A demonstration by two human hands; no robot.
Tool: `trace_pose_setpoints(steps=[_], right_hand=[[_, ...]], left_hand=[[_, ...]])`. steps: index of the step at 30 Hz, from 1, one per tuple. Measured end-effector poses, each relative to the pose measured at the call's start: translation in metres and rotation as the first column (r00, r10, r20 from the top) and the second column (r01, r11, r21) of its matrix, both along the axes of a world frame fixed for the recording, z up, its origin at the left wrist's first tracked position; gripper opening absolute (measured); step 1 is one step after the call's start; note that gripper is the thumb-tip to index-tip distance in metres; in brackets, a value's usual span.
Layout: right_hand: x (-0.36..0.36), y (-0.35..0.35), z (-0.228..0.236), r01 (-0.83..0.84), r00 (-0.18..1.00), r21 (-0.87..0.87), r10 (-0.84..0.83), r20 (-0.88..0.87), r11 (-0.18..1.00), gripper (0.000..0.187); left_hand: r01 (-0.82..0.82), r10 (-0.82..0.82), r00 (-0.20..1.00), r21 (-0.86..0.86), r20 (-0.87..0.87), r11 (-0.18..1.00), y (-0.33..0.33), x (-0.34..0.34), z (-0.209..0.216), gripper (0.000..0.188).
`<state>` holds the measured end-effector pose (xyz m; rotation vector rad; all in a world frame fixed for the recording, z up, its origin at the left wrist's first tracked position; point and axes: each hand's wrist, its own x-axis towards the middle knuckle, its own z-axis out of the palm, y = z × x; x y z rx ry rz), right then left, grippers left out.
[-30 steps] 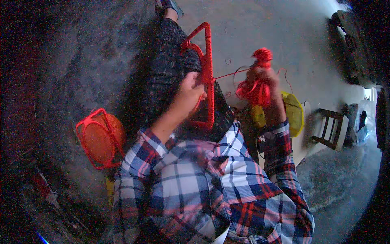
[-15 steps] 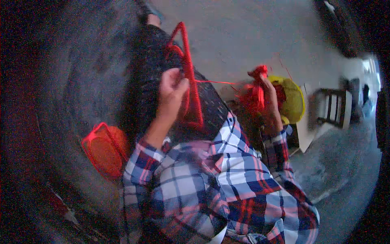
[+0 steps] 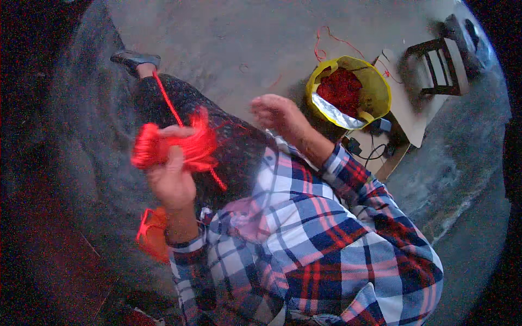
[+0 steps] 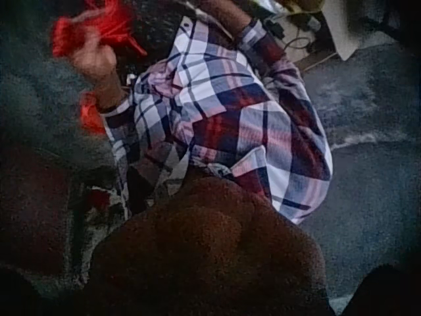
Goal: Wrapping a square red plastic frame with red twine.
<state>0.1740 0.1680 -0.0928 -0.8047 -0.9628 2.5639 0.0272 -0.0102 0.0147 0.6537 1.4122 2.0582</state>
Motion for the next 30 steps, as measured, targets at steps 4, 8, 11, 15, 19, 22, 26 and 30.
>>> trace_pose_setpoints(steps=[4,8,11,15,19,22,26,30], right_hand=[[0.041,0.028,-0.145,-0.404,0.877,0.384,0.232,0.421,0.83,0.011],[0.081,-0.004,-0.243,-0.268,0.917,0.091,0.225,0.328,0.959,0.013],[0.112,-0.011,-0.294,-0.713,0.593,0.365,0.237,0.769,0.598,0.019],[0.112,-0.01,-0.324,-0.91,0.336,0.279,0.153,0.929,0.306,0.032],[0.177,-0.023,-0.355,-0.989,0.147,0.145,0.056,0.988,0.033,0.046],[0.047,-0.019,-0.24,-0.192,0.605,0.243,-0.081,0.792,0.951,0.03],[0.077,-0.011,-0.281,-0.451,0.679,0.655,-0.243,0.692,0.606,0.035],[0.084,-0.015,-0.29,-0.46,0.628,0.496,-0.126,0.768,0.736,0.033]], left_hand=[[0.136,-0.139,0.978,0.032,0.158,0.99,-0.017,-0.037,0.014,0.034],[0.01,-0.103,0.972,-0.399,-0.213,0.917,-0.053,-0.051,-0.001,0.042],[-0.203,-0.06,0.899,-0.534,-0.433,0.821,-0.03,-0.025,0.009,0.041],[-0.184,-0.082,0.93,-0.648,-0.357,0.739,-0.029,-0.02,0.024,0.037],[-0.338,-0.358,0.593,-0.627,-0.721,0.702,-0.004,-0.019,0.017,0.038],[-0.435,-0.565,0.46,-0.729,-0.685,0.529,0.002,-0.012,0.038,0.03],[-0.418,-0.647,0.458,-0.79,-0.61,0.449,0.003,-0.017,0.035,0.018],[-0.206,-0.403,0.71,-0.718,-0.578,0.665,-0.011,-0.022,0.03,0.018]])
